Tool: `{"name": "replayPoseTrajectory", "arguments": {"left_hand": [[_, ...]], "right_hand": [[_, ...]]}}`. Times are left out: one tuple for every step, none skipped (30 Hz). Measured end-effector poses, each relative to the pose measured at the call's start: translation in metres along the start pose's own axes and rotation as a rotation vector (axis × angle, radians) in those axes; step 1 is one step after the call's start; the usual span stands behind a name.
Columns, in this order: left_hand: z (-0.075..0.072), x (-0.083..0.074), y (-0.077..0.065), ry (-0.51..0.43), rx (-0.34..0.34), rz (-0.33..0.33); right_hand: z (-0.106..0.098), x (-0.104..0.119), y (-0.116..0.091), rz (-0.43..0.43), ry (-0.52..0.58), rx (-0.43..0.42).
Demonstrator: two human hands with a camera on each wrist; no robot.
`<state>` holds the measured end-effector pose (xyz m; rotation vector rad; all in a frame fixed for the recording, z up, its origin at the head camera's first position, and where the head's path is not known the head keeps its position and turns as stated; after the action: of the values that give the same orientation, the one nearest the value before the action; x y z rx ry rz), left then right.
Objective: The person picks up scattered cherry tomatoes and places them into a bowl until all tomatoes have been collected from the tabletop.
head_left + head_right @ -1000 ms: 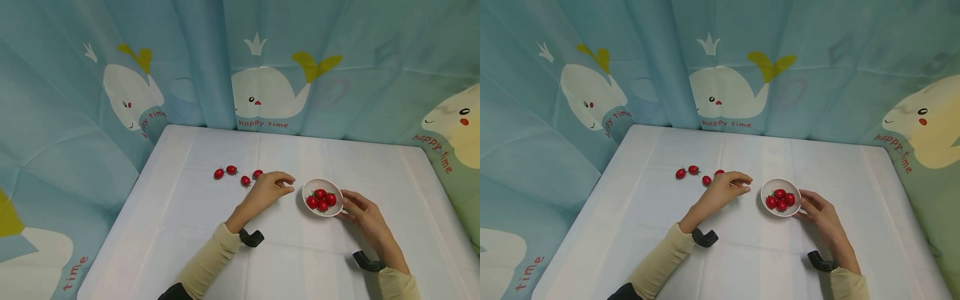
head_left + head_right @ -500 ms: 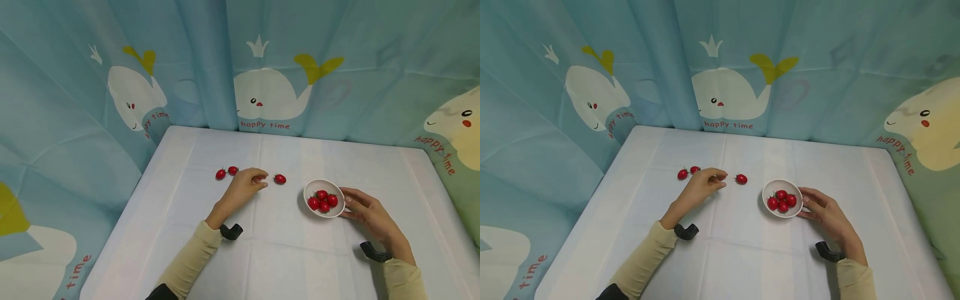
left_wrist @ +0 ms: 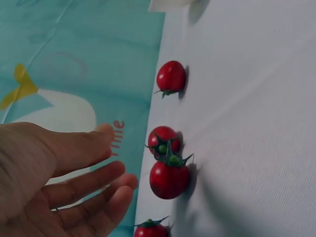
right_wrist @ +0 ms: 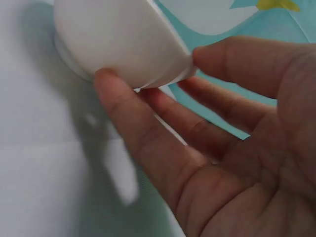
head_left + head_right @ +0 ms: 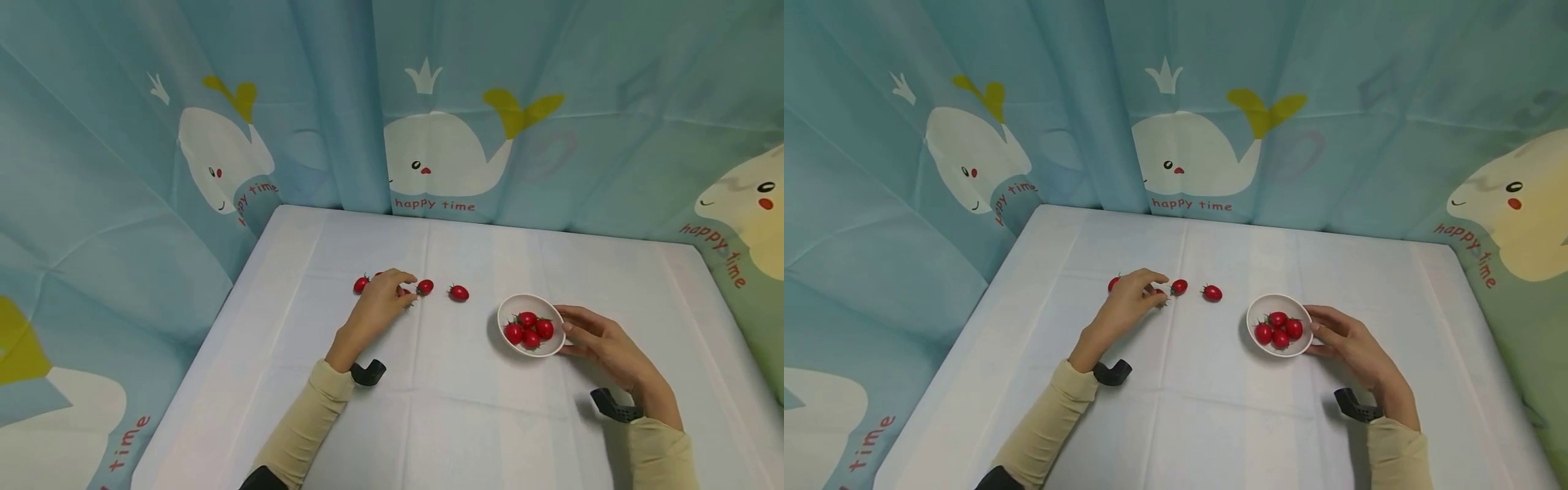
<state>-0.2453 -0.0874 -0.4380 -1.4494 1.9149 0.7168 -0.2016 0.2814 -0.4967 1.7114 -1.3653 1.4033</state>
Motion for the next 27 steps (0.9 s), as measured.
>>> {"name": "replayPoseTrajectory", "arguments": {"left_hand": [[-0.001,0.000,0.000,0.007,0.000,0.000],[-0.001,0.001,0.000,0.017,0.001,0.000],[-0.001,0.001,0.000,0.023,0.003,-0.001],[-0.002,0.001,0.000,0.030,0.006,-0.001],[-0.002,0.002,0.000,0.038,0.008,0.000],[-0.002,0.002,0.000,0.047,0.009,0.001],[-0.003,0.002,0.000,0.053,0.010,0.002],[-0.003,0.002,0.000,0.060,0.011,0.004],[-0.003,0.002,0.000,0.065,0.010,0.005],[-0.003,0.002,0.000,0.073,0.009,0.006],[-0.003,0.003,0.000,0.076,0.010,0.006],[-0.002,0.003,0.000,0.080,0.013,0.006],[-0.001,0.003,0.000,0.081,0.019,0.005],[0.000,0.003,-0.001,0.085,0.026,0.005],[0.001,0.003,-0.001,0.088,0.033,0.004],[0.003,0.004,-0.001,0.093,0.041,0.005],[0.004,0.004,-0.002,0.098,0.047,0.008],[0.005,0.004,-0.002,0.104,0.051,0.009],[0.006,0.004,-0.002,0.110,0.054,0.011],[0.006,0.003,-0.002,0.117,0.054,0.014],[0.006,0.003,-0.003,0.118,0.052,0.016],[0.006,0.003,-0.003,0.125,0.051,0.017],[0.006,0.003,-0.003,0.129,0.049,0.017],[0.006,0.003,-0.003,0.130,0.049,0.017],[0.007,0.003,-0.004,0.133,0.049,0.016],[0.007,0.003,-0.004,0.139,0.049,0.014],[0.008,0.003,-0.004,0.147,0.050,0.011]], "right_hand": [[0.000,0.002,0.000,-0.001,-0.019,0.004],[0.000,0.003,-0.001,-0.001,-0.032,0.007],[0.000,0.005,-0.001,0.000,-0.044,0.008],[0.000,0.006,-0.001,0.004,-0.050,0.008],[-0.001,0.007,-0.001,0.008,-0.055,0.007],[-0.001,0.008,-0.001,0.013,-0.061,0.006],[-0.001,0.008,0.000,0.018,-0.063,0.005],[-0.002,0.009,0.000,0.022,-0.067,0.004],[-0.002,0.009,0.000,0.028,-0.071,-0.001],[-0.002,0.010,0.000,0.032,-0.073,-0.005],[-0.002,0.010,0.000,0.034,-0.077,-0.008],[-0.002,0.011,0.000,0.033,-0.083,-0.008],[-0.002,0.011,0.000,0.032,-0.086,-0.011],[-0.002,0.012,-0.001,0.032,-0.089,-0.015],[-0.002,0.012,-0.001,0.031,-0.092,-0.020],[-0.001,0.012,-0.001,0.029,-0.095,-0.021],[-0.001,0.012,-0.001,0.027,-0.099,-0.022],[-0.001,0.012,-0.001,0.026,-0.104,-0.022],[0.000,0.012,-0.001,0.028,-0.105,-0.025],[0.000,0.012,-0.001,0.030,-0.108,-0.025],[0.000,0.012,-0.002,0.031,-0.111,-0.025],[0.000,0.012,-0.001,0.032,-0.113,-0.024],[0.000,0.012,-0.001,0.033,-0.113,-0.024],[0.000,0.012,-0.001,0.035,-0.112,-0.023],[0.000,0.011,-0.001,0.036,-0.112,-0.023],[0.000,0.011,0.000,0.036,-0.112,-0.023],[0.000,0.011,0.000,0.036,-0.112,-0.023]]}}
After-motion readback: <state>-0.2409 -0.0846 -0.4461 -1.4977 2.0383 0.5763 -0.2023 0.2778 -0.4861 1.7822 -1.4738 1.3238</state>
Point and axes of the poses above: each hand's wrist, its own y-axis towards the middle knuckle, its own z-axis out of the palm, x = y × z, the point moved 9 cm from there along y, towards the middle knuckle, and after that the axes turned 6 degrees about -y, right-handed, at the moved point
